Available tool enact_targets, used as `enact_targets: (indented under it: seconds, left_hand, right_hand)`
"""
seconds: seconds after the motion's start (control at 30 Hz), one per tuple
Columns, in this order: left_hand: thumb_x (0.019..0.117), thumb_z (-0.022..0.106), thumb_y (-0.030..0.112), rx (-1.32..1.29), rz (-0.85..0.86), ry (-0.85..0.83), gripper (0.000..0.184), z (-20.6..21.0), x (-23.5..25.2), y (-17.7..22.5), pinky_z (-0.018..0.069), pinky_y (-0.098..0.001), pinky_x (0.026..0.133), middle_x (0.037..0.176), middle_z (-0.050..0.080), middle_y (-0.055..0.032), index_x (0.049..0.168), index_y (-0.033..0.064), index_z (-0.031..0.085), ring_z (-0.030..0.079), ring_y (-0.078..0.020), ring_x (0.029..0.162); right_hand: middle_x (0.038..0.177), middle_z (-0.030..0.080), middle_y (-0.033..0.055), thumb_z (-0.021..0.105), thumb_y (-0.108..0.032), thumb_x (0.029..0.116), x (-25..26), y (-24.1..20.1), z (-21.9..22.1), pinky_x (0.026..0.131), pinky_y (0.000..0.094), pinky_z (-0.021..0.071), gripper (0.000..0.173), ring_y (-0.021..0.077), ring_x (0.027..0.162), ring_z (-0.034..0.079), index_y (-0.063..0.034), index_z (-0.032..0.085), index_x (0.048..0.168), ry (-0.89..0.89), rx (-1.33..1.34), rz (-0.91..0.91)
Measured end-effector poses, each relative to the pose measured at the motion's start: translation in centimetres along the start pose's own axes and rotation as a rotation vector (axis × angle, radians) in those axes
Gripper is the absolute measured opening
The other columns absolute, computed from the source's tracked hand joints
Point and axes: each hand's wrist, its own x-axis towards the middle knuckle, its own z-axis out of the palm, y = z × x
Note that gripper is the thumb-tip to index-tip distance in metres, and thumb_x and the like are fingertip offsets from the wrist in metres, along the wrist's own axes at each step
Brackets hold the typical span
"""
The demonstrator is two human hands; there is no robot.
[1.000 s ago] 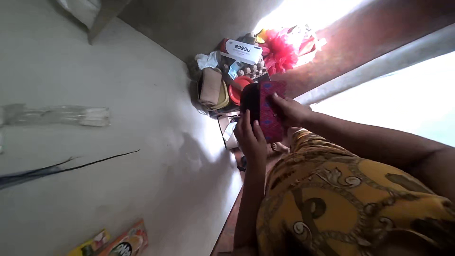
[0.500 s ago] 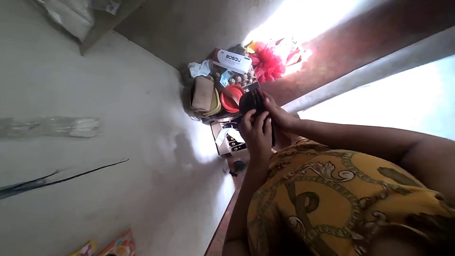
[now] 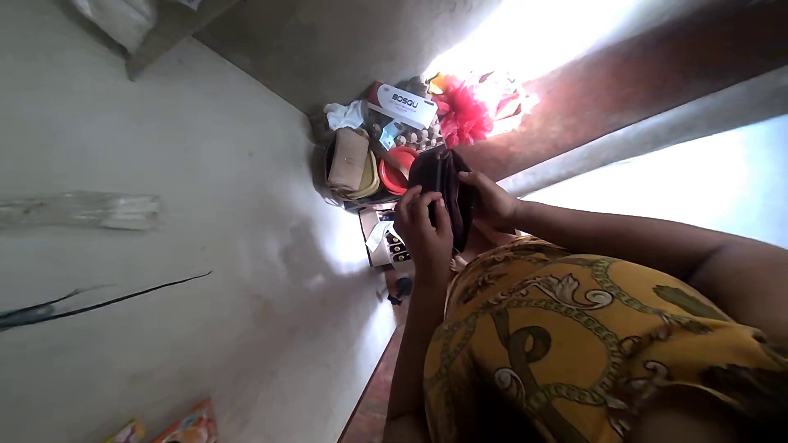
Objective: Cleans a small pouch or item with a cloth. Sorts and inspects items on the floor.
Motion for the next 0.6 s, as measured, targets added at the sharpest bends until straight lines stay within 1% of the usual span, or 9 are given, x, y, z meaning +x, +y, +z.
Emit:
enact_targets:
  seconds: [0.03, 0.1, 0.17, 0.27, 0.37, 0.43, 0.5, 0.57, 0.6]
  left_hand:
    - [0.0981, 0.065, 0.017, -0.005, -0.017, 0.002, 0.015, -0.2, 0.3, -0.3, 0.0476, -0.0407, 0.100, 0.130, 0.060, -0.0135, 0.108, 0.0090, 0.073, 0.058, -0.0237, 0.119]
    - [0.0984, 0.066, 0.017, 0.002, -0.024, 0.018, 0.016, -0.4, 0.6, -0.8, 0.0509, -0.0375, 0.098, 0.131, 0.060, -0.0139, 0.110, 0.0112, 0.075, 0.060, -0.0221, 0.115]
    - [0.0989, 0.065, 0.018, 0.037, -0.023, 0.014, 0.018, -0.3, 0.7, -0.9, 0.0517, -0.0392, 0.098, 0.133, 0.059, -0.0156, 0.112, 0.0137, 0.077, 0.061, -0.0233, 0.115]
    - [0.0977, 0.066, 0.025, 0.077, -0.062, -0.077, 0.027, -0.5, 0.7, -0.5, 0.0489, -0.0467, 0.101, 0.143, 0.053, -0.0184, 0.120, 0.0125, 0.075, 0.057, -0.0290, 0.124]
    - [0.0898, 0.074, 0.026, 0.145, -0.147, -0.157, 0.034, -0.2, 0.8, -0.3, 0.0449, -0.0535, 0.106, 0.147, 0.051, -0.0203, 0.118, 0.0072, 0.075, 0.052, -0.0361, 0.132]
    - [0.0864, 0.077, 0.020, 0.196, -0.216, -0.149, 0.027, 0.6, 0.7, -0.9, 0.0458, -0.0522, 0.106, 0.145, 0.053, -0.0201, 0.109, 0.0056, 0.077, 0.053, -0.0361, 0.131]
    - [0.0859, 0.077, 0.014, 0.213, -0.309, -0.173, 0.019, 1.3, 0.7, -1.8, 0.0490, -0.0517, 0.101, 0.143, 0.054, -0.0211, 0.102, 0.0032, 0.077, 0.057, -0.0358, 0.125]
    - [0.0915, 0.072, 0.011, 0.132, -0.408, -0.238, 0.017, 2.1, 0.5, -3.2, 0.0495, -0.0493, 0.101, 0.143, 0.052, -0.0219, 0.105, 0.0012, 0.076, 0.056, -0.0352, 0.124]
    - [0.0942, 0.068, 0.009, 0.061, -0.434, -0.240, 0.017, 2.6, 0.0, -4.1, 0.0497, -0.0468, 0.102, 0.140, 0.054, -0.0225, 0.106, -0.0005, 0.075, 0.056, -0.0343, 0.125]
  right_hand:
    - [0.128, 0.062, -0.0010, 0.033, -0.032, 0.1047, 0.3, 0.3, -0.1, 0.096, 0.0283, 0.0554, 0.056, 0.0065, 0.112, 0.064, -0.0197, 0.021, 0.158, -0.005, 0.010, -0.006]
    - [0.148, 0.048, 0.0053, 0.039, -0.030, 0.1027, 1.0, 0.9, -0.4, 0.100, 0.0338, 0.0537, 0.065, 0.0124, 0.125, 0.058, -0.0213, 0.013, 0.162, -0.011, 0.007, -0.009]
    - [0.155, 0.040, 0.0083, 0.043, -0.026, 0.1003, 1.5, 1.2, -0.3, 0.101, 0.0361, 0.0535, 0.071, 0.0153, 0.128, 0.056, -0.0209, 0.011, 0.163, 0.032, -0.027, -0.010]
    - [0.154, 0.042, 0.0114, 0.049, -0.022, 0.0975, 1.9, 1.3, -0.3, 0.099, 0.0388, 0.0545, 0.078, 0.0185, 0.126, 0.058, -0.0191, 0.008, 0.163, 0.062, -0.121, -0.039]
    - [0.152, 0.045, 0.0122, 0.059, -0.023, 0.0965, 2.0, 1.7, -0.2, 0.101, 0.0369, 0.0539, 0.085, 0.0171, 0.125, 0.060, -0.0195, 0.007, 0.163, 0.063, -0.257, -0.060]
    - [0.149, 0.051, 0.0104, 0.066, -0.023, 0.0941, 1.7, 2.8, 0.0, 0.098, 0.0385, 0.0549, 0.089, 0.0173, 0.121, 0.063, -0.0259, 0.010, 0.163, 0.100, -0.327, -0.067]
    - [0.149, 0.051, 0.0110, 0.071, -0.021, 0.0917, 1.7, 3.2, 0.4, 0.097, 0.0403, 0.0559, 0.094, 0.0185, 0.119, 0.064, -0.0261, 0.009, 0.163, 0.114, -0.391, -0.032]
    - [0.149, 0.049, 0.0141, 0.073, -0.024, 0.0923, 2.1, 3.7, -0.1, 0.098, 0.0452, 0.0549, 0.096, 0.0228, 0.120, 0.063, -0.0252, 0.007, 0.162, 0.125, -0.421, 0.033]
    - [0.146, 0.052, 0.0139, 0.075, -0.027, 0.0917, 2.4, 4.4, -0.6, 0.095, 0.0474, 0.0554, 0.096, 0.0247, 0.118, 0.064, -0.0274, 0.010, 0.162, 0.162, -0.417, 0.069]
